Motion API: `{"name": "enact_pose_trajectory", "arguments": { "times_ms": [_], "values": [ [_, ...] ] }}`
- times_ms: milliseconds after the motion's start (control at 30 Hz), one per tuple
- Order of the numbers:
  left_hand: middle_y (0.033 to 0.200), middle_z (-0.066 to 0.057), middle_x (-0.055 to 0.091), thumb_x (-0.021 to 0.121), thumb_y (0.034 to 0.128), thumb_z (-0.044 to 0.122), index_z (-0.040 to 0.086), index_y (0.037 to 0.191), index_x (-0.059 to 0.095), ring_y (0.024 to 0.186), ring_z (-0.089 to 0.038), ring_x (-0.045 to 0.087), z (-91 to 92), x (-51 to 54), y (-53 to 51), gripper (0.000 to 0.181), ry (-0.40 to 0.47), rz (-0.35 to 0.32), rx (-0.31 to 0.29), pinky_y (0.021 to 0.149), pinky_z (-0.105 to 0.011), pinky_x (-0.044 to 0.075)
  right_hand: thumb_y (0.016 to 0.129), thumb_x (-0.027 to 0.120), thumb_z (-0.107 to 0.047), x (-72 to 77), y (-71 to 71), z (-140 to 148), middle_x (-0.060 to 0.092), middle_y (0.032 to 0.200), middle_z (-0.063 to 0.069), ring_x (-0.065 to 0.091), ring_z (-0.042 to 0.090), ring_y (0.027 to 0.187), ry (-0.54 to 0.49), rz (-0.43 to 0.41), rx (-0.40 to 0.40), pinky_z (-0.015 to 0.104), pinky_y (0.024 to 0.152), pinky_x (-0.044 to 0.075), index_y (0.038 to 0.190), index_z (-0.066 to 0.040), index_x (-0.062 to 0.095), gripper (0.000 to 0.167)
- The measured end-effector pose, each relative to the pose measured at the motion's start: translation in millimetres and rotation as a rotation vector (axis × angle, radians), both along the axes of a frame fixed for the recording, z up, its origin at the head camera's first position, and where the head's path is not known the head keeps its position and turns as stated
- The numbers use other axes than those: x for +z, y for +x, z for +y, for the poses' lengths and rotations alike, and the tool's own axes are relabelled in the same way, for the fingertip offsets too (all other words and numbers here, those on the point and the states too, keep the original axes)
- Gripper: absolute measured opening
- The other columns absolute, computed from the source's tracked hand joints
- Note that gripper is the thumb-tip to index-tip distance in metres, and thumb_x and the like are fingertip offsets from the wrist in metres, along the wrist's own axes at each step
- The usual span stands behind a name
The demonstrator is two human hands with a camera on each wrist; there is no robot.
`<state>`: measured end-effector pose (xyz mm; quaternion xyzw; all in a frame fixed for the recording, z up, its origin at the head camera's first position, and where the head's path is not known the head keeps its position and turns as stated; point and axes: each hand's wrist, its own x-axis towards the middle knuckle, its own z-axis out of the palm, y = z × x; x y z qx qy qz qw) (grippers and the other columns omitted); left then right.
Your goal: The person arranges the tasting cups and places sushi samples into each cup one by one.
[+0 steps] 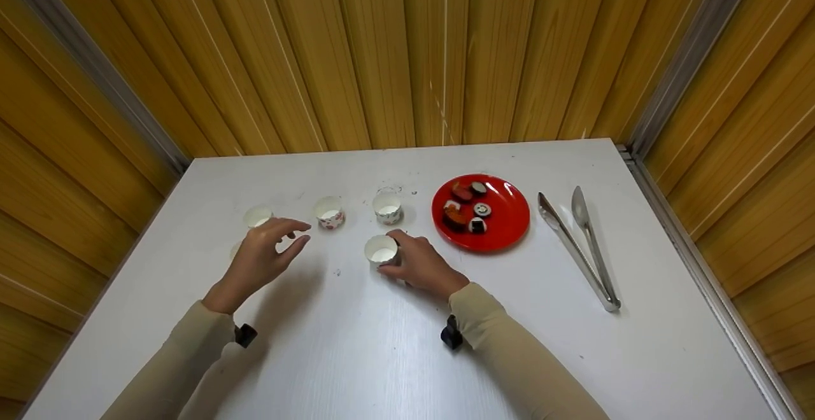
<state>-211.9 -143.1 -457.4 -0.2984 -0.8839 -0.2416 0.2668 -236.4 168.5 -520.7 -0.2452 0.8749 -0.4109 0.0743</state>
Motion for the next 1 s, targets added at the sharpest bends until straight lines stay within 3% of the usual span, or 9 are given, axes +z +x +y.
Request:
{"name": "enact_pose_trajectory", "arguments": {
  "times_ms": [167, 400, 600, 833, 1000],
  "values": [
    [0.1, -0.007, 0.075, 0.079, 0.0914, 0.009, 0.005, 0.106, 0.075, 0.087, -0.022, 0.069, 12.4, -0.4, -1.1, 0.016, -0.002, -0.014, -0.029, 0.072, -0.036, 0.058, 0.087, 0.085, -0.023, -0.3, -1.2, 0.1, 0.07, 0.121, 0.006, 0.064, 0.012, 0.06, -0.007, -0.024, -0.006, 0.033, 0.062, 0.056, 0.138, -0.017, 0.057, 0.058],
    [0.107, -0.007, 0.074, 0.077, 0.0941, 0.013, 0.008, 0.108, 0.075, 0.09, -0.021, 0.07, 31.8, -3.6, -1.7, 0.015, -0.025, -0.051, -0.072, 0.074, -0.035, 0.059, 0.086, 0.087, -0.026, -0.8, -1.5, -0.2, 0.072, 0.119, 0.002, 0.065, 0.013, 0.073, -0.007, -0.017, -0.01, 0.035, 0.073, 0.055, 0.137, -0.019, 0.058, 0.059],
    [0.11, -0.005, 0.075, 0.073, 0.0978, 0.016, 0.008, 0.113, 0.075, 0.088, -0.02, 0.072, 47.2, -5.1, -1.5, 0.018, -0.049, -0.108, -0.11, 0.074, -0.034, 0.059, 0.085, 0.087, -0.024, -0.9, -2.0, -0.8, 0.072, 0.118, -0.003, 0.064, 0.015, 0.096, 0.006, 0.0, -0.023, 0.038, 0.087, 0.051, 0.134, -0.02, 0.06, 0.056],
    [0.112, -0.005, 0.076, 0.073, 0.0975, 0.017, 0.007, 0.117, 0.075, 0.084, -0.017, 0.072, 61.4, -6.5, -1.7, 0.022, -0.082, -0.14, -0.152, 0.071, -0.031, 0.058, 0.086, 0.086, -0.022, -0.6, -1.4, -0.5, 0.072, 0.119, 0.0, 0.064, 0.016, 0.091, -0.013, -0.001, -0.01, 0.04, 0.088, 0.05, 0.135, -0.017, 0.06, 0.056],
    [0.113, -0.005, 0.076, 0.073, 0.0978, 0.018, 0.006, 0.119, 0.074, 0.085, -0.02, 0.073, 69.2, -9.0, -0.4, 0.024, -0.095, -0.195, -0.173, 0.071, -0.033, 0.058, 0.086, 0.086, -0.021, -1.3, -1.4, 0.0, 0.072, 0.12, 0.002, 0.062, 0.018, 0.1, -0.019, 0.01, 0.002, 0.042, 0.094, 0.046, 0.136, -0.014, 0.06, 0.058]
  ]
}}
